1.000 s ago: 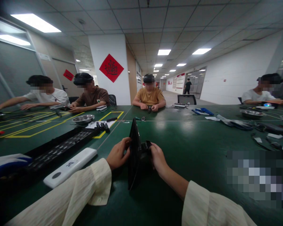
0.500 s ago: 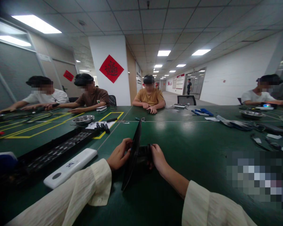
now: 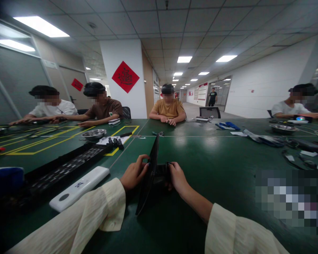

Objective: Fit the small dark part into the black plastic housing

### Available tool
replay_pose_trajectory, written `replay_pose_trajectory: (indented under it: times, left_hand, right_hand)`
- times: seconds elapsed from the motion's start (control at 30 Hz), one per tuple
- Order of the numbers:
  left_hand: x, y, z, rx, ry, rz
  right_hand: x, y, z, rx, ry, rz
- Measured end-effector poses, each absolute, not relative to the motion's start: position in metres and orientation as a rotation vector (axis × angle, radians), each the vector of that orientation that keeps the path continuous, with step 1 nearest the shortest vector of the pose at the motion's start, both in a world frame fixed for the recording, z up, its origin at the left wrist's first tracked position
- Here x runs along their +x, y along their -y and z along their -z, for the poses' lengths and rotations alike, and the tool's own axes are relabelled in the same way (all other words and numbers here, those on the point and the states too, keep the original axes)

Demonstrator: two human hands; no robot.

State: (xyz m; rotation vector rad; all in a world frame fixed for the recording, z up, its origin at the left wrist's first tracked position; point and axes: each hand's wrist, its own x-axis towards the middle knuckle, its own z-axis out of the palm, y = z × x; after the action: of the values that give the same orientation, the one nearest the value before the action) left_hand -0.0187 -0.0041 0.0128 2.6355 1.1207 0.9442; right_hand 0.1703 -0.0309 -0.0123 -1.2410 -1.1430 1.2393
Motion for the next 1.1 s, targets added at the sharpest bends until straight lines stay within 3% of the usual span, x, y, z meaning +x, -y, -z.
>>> replay_pose_trajectory:
  times: [0.37, 0.7, 1.1]
  left_hand:
    - [-0.0192, 0.0028, -0.0134, 2.771, -1.476, -0.770]
    - [-0.0226, 0.0051, -0.0174, 2.998, -1.424, -0.575]
    - [-0.0218, 0.0004, -0.0187, 2.787, -1.394, -0.505]
  right_hand:
    - [0.1697, 0.0307, 0.0126, -1.253, 1.135, -1.238]
    - [0.1695, 0.0317, 0.0125, -1.238, 1.161, -1.230]
    - [0.1685, 0.0316, 0.0093, -1.263, 1.138, -1.244]
